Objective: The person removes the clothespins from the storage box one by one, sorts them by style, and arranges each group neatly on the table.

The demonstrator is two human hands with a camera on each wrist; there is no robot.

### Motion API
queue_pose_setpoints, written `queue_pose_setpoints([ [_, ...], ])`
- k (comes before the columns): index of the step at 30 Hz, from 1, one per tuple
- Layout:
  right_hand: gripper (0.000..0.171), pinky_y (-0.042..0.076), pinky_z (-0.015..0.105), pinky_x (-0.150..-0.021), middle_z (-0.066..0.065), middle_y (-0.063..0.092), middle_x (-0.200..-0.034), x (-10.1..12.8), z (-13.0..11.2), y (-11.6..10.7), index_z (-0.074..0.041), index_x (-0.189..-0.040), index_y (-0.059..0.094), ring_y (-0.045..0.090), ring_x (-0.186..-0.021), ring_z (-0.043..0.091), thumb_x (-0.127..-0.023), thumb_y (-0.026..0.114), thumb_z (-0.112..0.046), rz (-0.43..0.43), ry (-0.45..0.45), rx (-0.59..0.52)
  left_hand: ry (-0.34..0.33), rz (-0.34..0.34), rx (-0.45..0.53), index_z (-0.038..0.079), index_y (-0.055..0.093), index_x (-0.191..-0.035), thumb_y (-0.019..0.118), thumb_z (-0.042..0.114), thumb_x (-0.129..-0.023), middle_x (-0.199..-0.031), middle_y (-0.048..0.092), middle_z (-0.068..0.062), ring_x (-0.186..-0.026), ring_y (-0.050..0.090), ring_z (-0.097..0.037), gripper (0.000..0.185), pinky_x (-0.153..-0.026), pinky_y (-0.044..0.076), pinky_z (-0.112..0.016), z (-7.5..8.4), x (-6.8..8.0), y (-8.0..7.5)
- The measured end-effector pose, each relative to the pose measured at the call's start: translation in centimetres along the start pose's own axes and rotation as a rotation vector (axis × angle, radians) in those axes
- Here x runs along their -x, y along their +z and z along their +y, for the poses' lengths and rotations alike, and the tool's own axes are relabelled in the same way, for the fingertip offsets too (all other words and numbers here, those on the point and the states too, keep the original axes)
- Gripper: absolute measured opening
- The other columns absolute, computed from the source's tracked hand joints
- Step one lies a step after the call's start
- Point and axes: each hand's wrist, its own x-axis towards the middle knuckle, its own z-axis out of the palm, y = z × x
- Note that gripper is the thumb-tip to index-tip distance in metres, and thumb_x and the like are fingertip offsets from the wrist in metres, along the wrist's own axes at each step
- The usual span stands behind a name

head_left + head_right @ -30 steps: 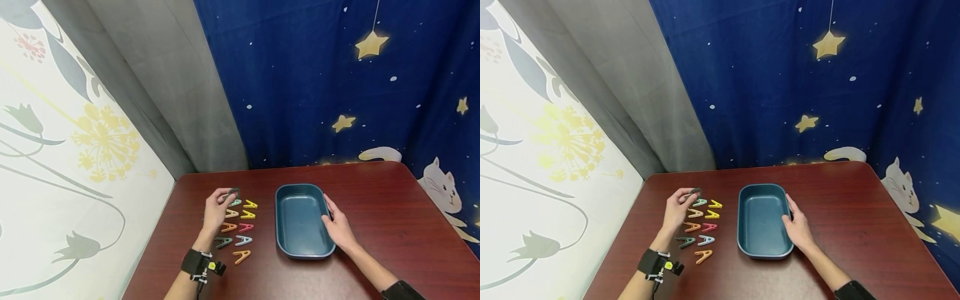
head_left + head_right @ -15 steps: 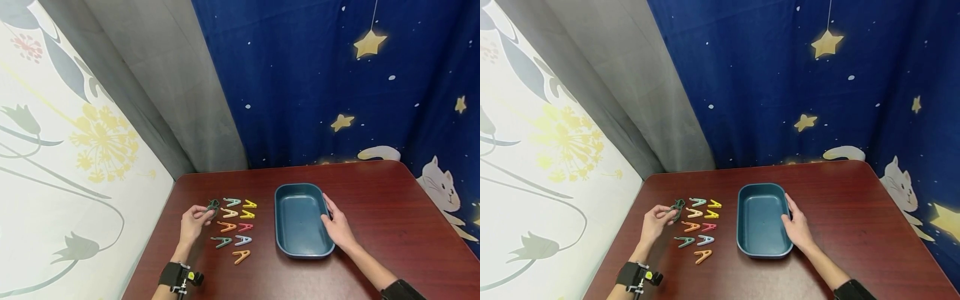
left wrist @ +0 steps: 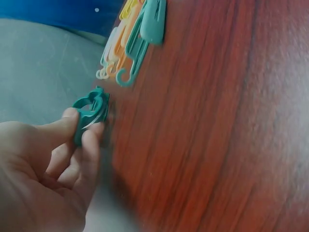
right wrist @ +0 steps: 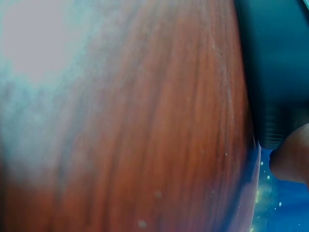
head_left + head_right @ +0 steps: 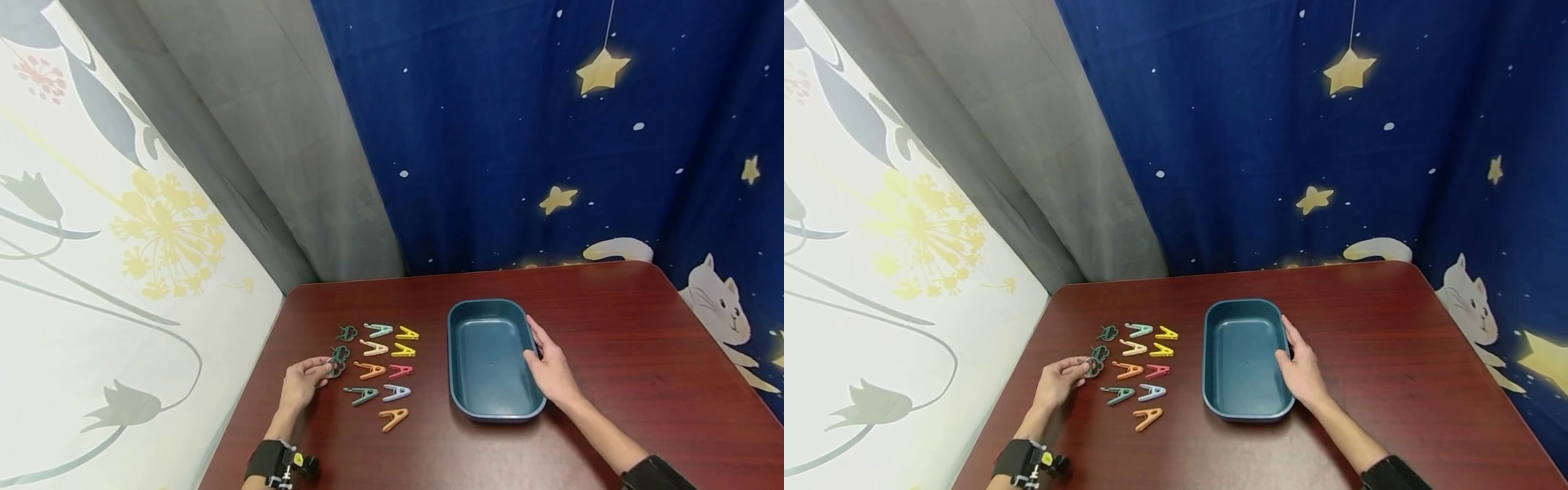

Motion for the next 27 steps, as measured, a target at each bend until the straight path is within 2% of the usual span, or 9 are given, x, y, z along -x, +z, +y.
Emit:
queue_pose_setpoints([
  [6, 0.070, 0.025, -0.003, -0.092, 0.023, 0.035, -0.167, 0.0, 0.0, 0.0, -0.007, -0.168, 0.029, 0.041, -0.148, 0.045, -0.102, 0.052, 0.006, 0.002, -0.005, 0.002, -0.058, -0.080, 0.024, -0.013, 0.073, -0.116, 0.075, 0.001, -0.098, -0.099, 0.079, -0.020, -0.078, 0.076, -0.018, 0.023, -0.068, 0.062, -0.027, 0.1, 0.2, -0.4],
  [12, 0.070, 0.025, -0.003, -0.092, 0.023, 0.035, -0.167, 0.0, 0.0, 0.0, -0.006, -0.168, 0.029, 0.041, -0.148, 0.045, -0.103, 0.052, 0.006, 0.000, -0.001, -0.005, -0.096, -0.098, 0.010, -0.014, 0.072, -0.109, 0.080, 0.000, -0.094, -0.094, 0.079, -0.022, -0.075, 0.077, -0.021, 0.022, -0.064, 0.062, -0.028, 0.4, -0.1, -0.7],
  [16, 0.070, 0.025, -0.003, -0.092, 0.023, 0.035, -0.167, 0.0, 0.0, 0.0, -0.006, -0.168, 0.029, 0.040, -0.149, 0.045, -0.103, 0.052, 0.006, 0.000, -0.003, -0.007, -0.081, -0.079, -0.111, -0.010, 0.071, -0.106, 0.084, 0.006, -0.092, -0.089, 0.079, -0.016, -0.072, 0.076, -0.021, 0.025, -0.063, 0.062, -0.029, 0.3, -0.4, -1.0],
  [21, 0.070, 0.024, -0.003, -0.092, 0.023, 0.035, -0.167, 0.0, 0.0, -0.1, -0.006, -0.168, 0.029, 0.040, -0.148, 0.046, -0.103, 0.052, 0.006, 0.000, -0.002, -0.006, -0.021, -0.020, -0.376, 0.001, 0.073, -0.097, 0.088, 0.018, -0.089, -0.076, 0.076, -0.002, -0.065, 0.071, -0.015, 0.024, -0.062, 0.057, -0.030, 0.6, -0.7, -1.2],
  [24, 0.069, 0.024, -0.003, -0.092, 0.024, 0.035, -0.167, 0.0, 0.0, 0.0, -0.005, -0.167, 0.030, 0.040, -0.148, 0.046, -0.102, 0.052, 0.006, 0.006, -0.003, -0.004, 0.032, 0.007, -0.508, 0.007, 0.075, -0.091, 0.088, 0.025, -0.088, -0.070, 0.073, 0.003, -0.062, 0.067, -0.015, 0.022, -0.064, 0.051, -0.036, 0.9, -0.7, -1.2],
  [27, 0.069, 0.023, -0.003, -0.093, 0.025, 0.036, -0.166, 0.0, 0.0, 0.0, -0.003, -0.166, 0.031, 0.041, -0.148, 0.046, -0.102, 0.052, 0.007, 0.016, -0.010, -0.005, 0.059, 0.023, -0.576, 0.011, 0.076, -0.088, 0.089, 0.028, -0.087, -0.070, 0.072, 0.005, -0.064, 0.065, -0.016, 0.022, -0.069, 0.052, -0.044, 1.0, -0.6, -1.2],
])
